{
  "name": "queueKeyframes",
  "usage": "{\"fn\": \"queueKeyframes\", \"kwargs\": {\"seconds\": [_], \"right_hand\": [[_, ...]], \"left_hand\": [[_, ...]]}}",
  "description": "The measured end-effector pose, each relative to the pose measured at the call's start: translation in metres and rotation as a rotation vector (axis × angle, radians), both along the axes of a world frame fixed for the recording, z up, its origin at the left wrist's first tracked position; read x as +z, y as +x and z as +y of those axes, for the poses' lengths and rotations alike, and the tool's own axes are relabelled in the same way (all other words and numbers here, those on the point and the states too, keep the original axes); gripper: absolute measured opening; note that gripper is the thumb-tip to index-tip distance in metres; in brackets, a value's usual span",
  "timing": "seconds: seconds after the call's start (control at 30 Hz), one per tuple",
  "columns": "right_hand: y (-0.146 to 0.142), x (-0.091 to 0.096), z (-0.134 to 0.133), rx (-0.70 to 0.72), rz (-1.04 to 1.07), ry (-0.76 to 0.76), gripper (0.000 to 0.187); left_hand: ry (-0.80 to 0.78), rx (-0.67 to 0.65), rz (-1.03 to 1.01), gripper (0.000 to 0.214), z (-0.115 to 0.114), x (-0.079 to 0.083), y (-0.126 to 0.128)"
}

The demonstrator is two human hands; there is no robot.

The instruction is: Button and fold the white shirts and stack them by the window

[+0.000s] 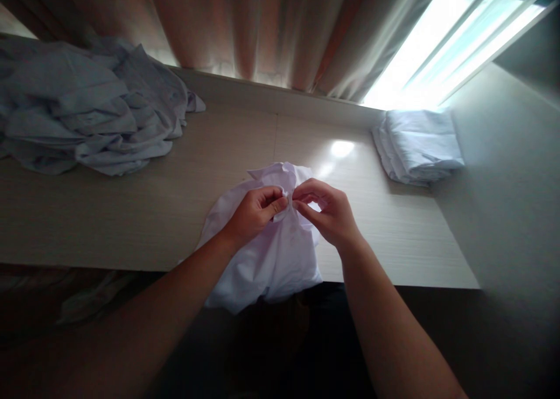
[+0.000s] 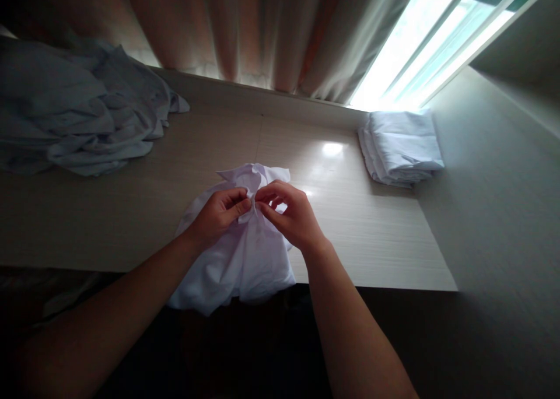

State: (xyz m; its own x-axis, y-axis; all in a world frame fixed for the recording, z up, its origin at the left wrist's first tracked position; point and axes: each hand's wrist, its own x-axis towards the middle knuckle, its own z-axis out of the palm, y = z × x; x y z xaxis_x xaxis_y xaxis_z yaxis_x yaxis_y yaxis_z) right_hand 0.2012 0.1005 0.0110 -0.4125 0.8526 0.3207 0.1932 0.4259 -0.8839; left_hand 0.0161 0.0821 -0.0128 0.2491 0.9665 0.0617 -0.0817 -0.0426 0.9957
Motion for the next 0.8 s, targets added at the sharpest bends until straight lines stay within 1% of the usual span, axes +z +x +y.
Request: {"fn": "queueKeyframes", "kwargs": {"seconds": [0.3, 0.63, 0.8], "right_hand": [[0.0003, 0.0012, -0.0003, -0.003, -0.031, -0.019, 0.007], [0.0008, 0.0032, -0.0006, -0.003, -0.053, -0.006, 0.005], [-0.0004, 0.0052, -0.0018, 0.005, -0.081, -0.001, 0.01]], "left_hand": [[-0.004, 0.002, 0.019, 0.031, -0.0007, 0.0016, 0.0002], [0.015, 0.005, 0.04, 0.03, -0.0001, 0.002, 0.0003], [0.038, 0.01, 0.077, 0.029, 0.0003, 0.0002, 0.0009]]}}
